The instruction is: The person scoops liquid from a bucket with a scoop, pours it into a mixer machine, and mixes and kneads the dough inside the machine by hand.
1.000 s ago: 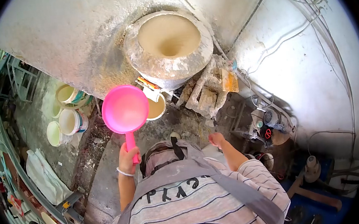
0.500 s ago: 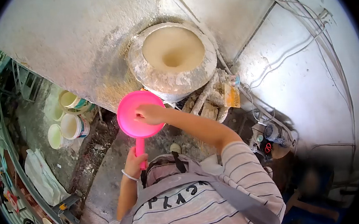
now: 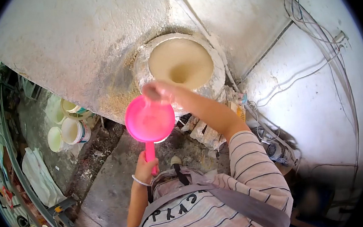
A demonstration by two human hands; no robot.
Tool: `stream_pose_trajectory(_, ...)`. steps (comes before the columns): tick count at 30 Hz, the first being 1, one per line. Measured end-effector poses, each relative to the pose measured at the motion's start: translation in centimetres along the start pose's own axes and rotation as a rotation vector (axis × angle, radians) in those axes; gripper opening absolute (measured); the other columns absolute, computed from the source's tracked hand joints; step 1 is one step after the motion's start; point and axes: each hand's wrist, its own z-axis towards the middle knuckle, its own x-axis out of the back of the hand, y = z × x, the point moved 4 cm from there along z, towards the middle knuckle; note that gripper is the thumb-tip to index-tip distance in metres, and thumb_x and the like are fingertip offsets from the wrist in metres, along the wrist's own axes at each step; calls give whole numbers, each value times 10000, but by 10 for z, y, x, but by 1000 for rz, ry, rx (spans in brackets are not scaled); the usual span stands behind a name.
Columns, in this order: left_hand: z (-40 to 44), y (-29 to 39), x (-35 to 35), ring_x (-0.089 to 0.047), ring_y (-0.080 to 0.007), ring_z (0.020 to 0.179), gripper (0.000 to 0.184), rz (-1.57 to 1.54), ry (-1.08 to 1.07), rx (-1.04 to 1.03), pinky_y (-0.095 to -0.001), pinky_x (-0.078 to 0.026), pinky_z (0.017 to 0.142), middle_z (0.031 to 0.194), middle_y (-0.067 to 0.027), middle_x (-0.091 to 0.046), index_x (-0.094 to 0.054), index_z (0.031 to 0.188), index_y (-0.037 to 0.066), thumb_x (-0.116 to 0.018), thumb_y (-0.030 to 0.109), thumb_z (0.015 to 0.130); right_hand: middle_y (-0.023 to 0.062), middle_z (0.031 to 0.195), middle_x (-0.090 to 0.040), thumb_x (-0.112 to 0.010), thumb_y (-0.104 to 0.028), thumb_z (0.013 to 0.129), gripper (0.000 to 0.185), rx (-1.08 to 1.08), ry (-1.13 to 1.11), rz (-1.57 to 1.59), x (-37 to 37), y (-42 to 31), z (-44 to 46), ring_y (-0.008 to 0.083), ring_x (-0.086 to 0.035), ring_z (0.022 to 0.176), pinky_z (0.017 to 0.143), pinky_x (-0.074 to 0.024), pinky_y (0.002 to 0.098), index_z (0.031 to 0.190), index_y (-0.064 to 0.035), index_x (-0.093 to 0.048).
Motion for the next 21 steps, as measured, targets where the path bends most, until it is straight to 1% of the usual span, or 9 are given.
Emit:
stream_pose_trajectory(2, 3, 4, -4, -488, -150, 427, 341, 2, -17, -18, -255, -387, 360, 664, -65, -486, -380, 989, -7, -555, 14, 697, 147, 1086, -522, -439, -181, 877, 267, 208, 690, 70, -25, -59, -37, 212, -552, 940, 766, -510, 333, 1044, 23, -482)
stream_pose_trajectory(4, 5, 8, -8, -489, -149, 427, 339, 1, -19, -31, -254, -386, 360, 667, -66, -489, -380, 990, -6, -555, 17, 700, 141, 1101, -516, -433, -162, 873, 291, 291, 607, -42, 53, -77, -70, 213, -554, 924, 760, -498, 351, 1103, 14, -466)
stream_pose_trajectory(7, 1, 14, -9, -491, -148, 429, 334, 5, 1, -43, -254, -386, 360, 664, -67, -493, -383, 988, -6, -554, 24, 703, 130, 995, -581, -477, -174, 838, 275, 29, 1174, -1231, 154, -85, -130, 205, -573, 875, 729, -468, 358, 1056, -19, -541)
stream_pose_trajectory(11, 5, 11, -12, -491, -148, 429, 321, 14, -9, -35, -253, -386, 361, 648, -64, -494, -391, 978, -6, -553, 31, 703, 153, 819, -610, -449, -311, 838, 312, -200, 1271, -2004, 86, -84, -121, 298, -580, 806, 663, -452, 376, 877, -41, -602)
stream_pose_trajectory(13, 9, 7, -11, -492, -151, 428, 320, 24, -21, -17, -255, -392, 370, 643, -63, -491, -389, 968, -6, -560, 29, 700, 136, 780, -599, -459, -301, 826, 294, 412, 1267, -1527, 31, -60, -91, 298, -575, 731, 640, -443, 408, 825, -41, -596)
stream_pose_trajectory(14, 11, 5, -11, -493, -153, 428, 322, 23, -25, -7, -258, -398, 378, 642, -65, -490, -386, 961, -6, -568, 26, 697, 137, 759, -586, -476, -271, 814, 260, 226, 1031, -1215, -18, -40, -70, 302, -566, 714, 643, -435, 422, 813, -38, -592)
stream_pose_trajectory(15, 13, 3, -12, -495, -156, 429, 326, 22, -28, 4, -260, -403, 387, 641, -66, -489, -383, 955, -7, -575, 23, 694, 144, 754, -576, -498, -246, 802, 232, 624, 772, -1812, -47, -22, -54, 306, -557, 699, 636, -428, 431, 804, -29, -580)
stream_pose_trajectory(18, 12, -1, -15, -489, -148, 425, 293, 31, -17, 5, -252, -389, 366, 635, -64, -490, -394, 940, -6, -552, 21, 694, 119, 786, -580, -495, -201, 816, 193, -108, 390, -1812, -65, 37, -18, 286, -561, 748, 716, -432, 409, 867, -44, -594)
stream_pose_trajectory(21, 7, 0, -18, -489, -146, 425, 299, -4, 25, 11, -249, -390, 366, 633, -65, -488, -395, 939, -7, -556, 15, 688, 159, 835, -598, -493, -146, 778, 160, -130, 705, -1647, -10, 87, -18, 263, -589, 796, 680, -451, 385, 838, -48, -605)
